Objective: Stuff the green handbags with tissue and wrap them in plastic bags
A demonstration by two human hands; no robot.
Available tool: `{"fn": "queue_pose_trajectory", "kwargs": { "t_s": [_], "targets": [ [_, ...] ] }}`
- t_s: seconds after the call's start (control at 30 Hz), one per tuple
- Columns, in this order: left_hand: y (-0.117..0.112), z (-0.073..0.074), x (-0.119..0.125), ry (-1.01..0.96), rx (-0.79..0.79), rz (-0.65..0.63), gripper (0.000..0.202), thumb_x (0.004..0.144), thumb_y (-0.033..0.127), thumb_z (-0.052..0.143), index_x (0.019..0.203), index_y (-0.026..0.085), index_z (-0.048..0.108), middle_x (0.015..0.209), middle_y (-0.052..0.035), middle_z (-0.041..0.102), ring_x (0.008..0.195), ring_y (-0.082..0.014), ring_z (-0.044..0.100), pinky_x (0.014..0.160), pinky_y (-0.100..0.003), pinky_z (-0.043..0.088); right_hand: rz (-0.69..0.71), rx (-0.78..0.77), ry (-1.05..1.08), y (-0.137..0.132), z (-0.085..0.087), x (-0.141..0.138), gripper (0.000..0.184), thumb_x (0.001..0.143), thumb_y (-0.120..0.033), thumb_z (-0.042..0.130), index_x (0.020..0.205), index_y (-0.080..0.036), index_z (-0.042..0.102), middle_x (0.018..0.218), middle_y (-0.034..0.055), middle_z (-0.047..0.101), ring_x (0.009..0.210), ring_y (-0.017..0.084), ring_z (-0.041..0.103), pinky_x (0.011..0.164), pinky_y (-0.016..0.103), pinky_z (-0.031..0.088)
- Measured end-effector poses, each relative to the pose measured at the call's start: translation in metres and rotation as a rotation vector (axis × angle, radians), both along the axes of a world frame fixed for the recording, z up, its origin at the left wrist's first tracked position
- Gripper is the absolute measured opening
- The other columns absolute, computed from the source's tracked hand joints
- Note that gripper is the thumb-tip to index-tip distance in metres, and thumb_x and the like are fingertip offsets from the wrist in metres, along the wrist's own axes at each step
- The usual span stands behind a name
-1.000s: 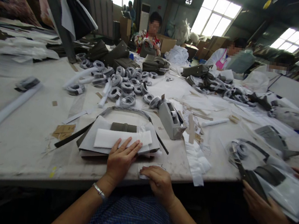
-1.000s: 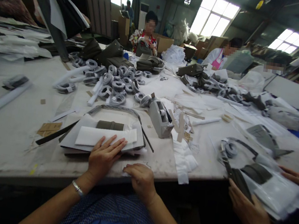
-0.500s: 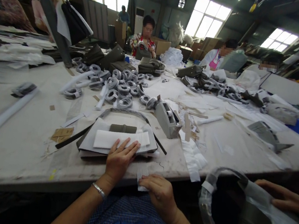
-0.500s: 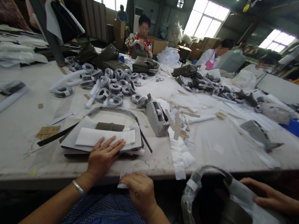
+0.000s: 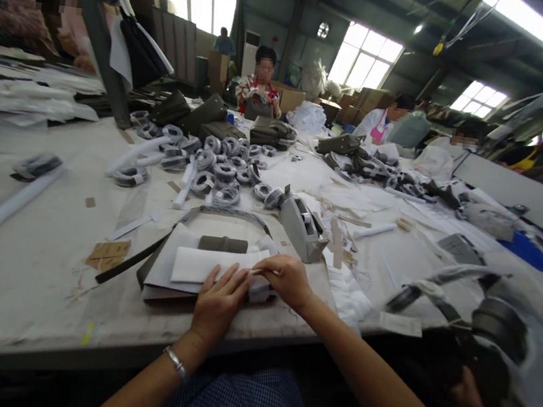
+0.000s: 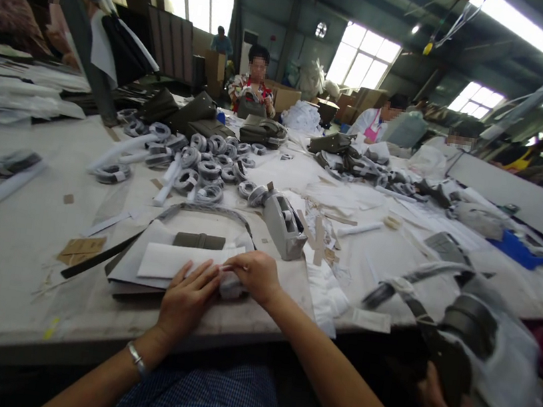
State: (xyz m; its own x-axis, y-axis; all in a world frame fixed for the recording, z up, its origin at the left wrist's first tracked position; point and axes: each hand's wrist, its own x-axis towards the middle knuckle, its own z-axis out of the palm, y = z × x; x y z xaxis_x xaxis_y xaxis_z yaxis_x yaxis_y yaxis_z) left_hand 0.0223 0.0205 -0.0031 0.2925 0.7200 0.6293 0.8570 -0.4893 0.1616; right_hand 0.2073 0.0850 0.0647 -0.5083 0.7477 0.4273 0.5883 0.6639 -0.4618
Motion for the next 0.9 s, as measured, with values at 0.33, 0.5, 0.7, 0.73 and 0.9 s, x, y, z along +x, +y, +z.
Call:
{"fn": "queue_pose_trajectory", "kwargs": {
  "t_s": [0.33,0.5,0.7,0.73,0.9],
  "targets": [
    [0.003,0.000,0.000,-0.066,0.005,-0.018,0.034,0.094,0.013,0.048,0.125,0.020,0.062,0.125,-0.0066,0.069,0.116,-0.0213,0.064,0.111,-0.041,0.038,-0.023,-0.080,-0.082,0.037,-0.021,-0.006,0.010,0.071,-0.024,0.085,0.069,-0.025,0.075,0.090,0.0004,0.073,0.091,0.017,0.066,0.087,0.031,0.051],
    [0.001,0.001,-0.003,0.000,0.052,-0.021,0.035,0.096,0.013,0.047,0.126,0.024,0.062,0.130,-0.0047,0.067,0.117,-0.0212,0.063,0.105,-0.039,0.041,0.006,-0.144,-0.149,0.048,-0.017,-0.008,0.010,0.073,-0.025,0.085,0.073,-0.023,0.074,0.092,0.0015,0.070,0.094,0.018,0.064,0.087,0.031,0.050],
    [0.003,-0.003,-0.005,0.051,0.040,-0.057,0.036,0.095,0.014,0.049,0.126,0.024,0.063,0.130,-0.0027,0.066,0.117,-0.0233,0.064,0.099,-0.039,0.045,-0.008,-0.145,-0.146,0.048,-0.020,-0.013,0.013,0.072,-0.024,0.085,0.073,-0.022,0.072,0.090,0.0015,0.069,0.093,0.018,0.063,0.084,0.029,0.050],
    [0.003,-0.003,-0.004,0.046,0.033,-0.047,0.036,0.095,0.014,0.050,0.126,0.024,0.063,0.129,-0.0031,0.067,0.116,-0.0233,0.064,0.099,-0.039,0.045,-0.021,-0.133,-0.130,0.046,-0.020,-0.013,0.013,0.073,-0.024,0.084,0.074,-0.022,0.071,0.089,0.0013,0.069,0.091,0.018,0.064,0.083,0.029,0.050],
    [0.006,-0.003,-0.002,0.040,0.039,-0.028,0.036,0.094,0.013,0.048,0.125,0.021,0.063,0.127,-0.0045,0.068,0.113,-0.0228,0.066,0.098,-0.038,0.045,-0.090,-0.063,-0.017,0.049,-0.005,0.009,0.005,0.088,-0.019,0.067,0.087,-0.022,0.071,0.093,0.0025,0.069,0.088,0.016,0.066,0.084,0.027,0.051]
  ]
}}
